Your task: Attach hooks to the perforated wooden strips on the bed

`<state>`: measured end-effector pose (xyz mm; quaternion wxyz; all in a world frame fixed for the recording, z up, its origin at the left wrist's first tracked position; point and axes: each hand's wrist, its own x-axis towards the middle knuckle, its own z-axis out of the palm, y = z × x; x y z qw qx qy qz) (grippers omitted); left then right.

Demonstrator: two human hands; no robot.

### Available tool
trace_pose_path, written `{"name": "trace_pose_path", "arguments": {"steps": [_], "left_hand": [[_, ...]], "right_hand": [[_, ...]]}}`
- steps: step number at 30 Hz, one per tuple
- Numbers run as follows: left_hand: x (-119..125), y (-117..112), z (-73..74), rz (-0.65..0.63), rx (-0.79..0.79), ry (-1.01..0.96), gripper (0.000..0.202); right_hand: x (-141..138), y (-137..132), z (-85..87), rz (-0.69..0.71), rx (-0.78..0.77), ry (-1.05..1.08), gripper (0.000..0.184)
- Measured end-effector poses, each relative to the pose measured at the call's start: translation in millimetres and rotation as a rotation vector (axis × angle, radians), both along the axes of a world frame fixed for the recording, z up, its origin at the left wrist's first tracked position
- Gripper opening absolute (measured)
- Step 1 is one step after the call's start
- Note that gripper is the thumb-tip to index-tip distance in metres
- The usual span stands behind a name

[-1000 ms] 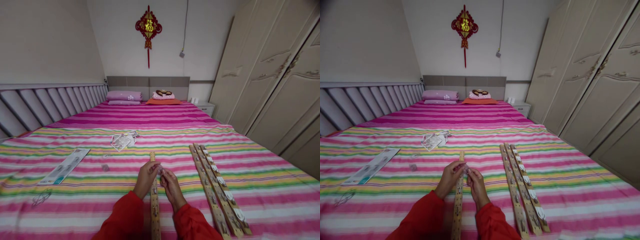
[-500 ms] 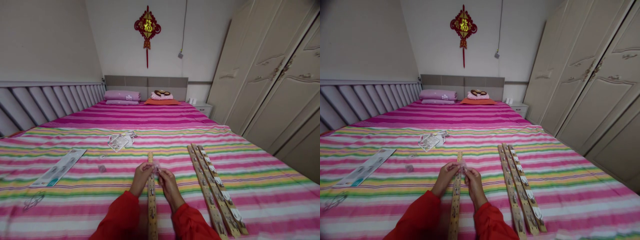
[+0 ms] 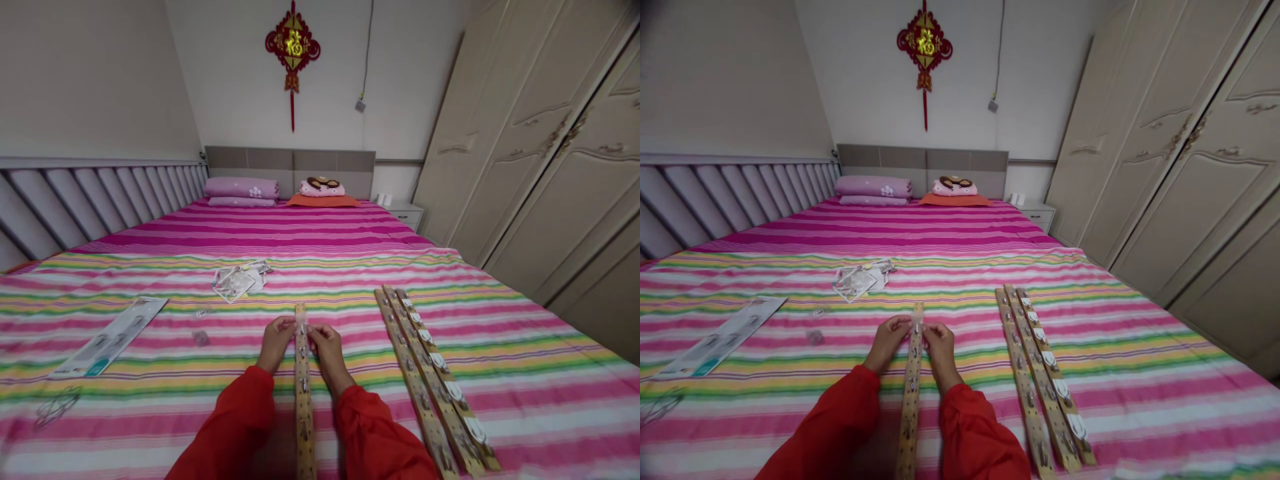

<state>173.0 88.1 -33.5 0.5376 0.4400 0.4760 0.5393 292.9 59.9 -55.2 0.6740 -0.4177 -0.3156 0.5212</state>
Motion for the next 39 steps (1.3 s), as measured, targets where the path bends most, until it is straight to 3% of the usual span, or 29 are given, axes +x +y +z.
{"name": "trace_pose_path", "arguments": {"steps": [12, 39], "left_hand": [[5.8, 6.1, -7.9, 0.061, -0.007, 0.032, 0.026], [8.6, 13.3, -32.7, 0.144, 0.023, 0.096, 0.024]], "right_hand": [[-3.4, 6.0, -9.5, -0.08, -0.02, -0.042, 0.018], [-6.5, 11.5, -16.3, -0.113, -0.073, -0.171, 0.015]]}}
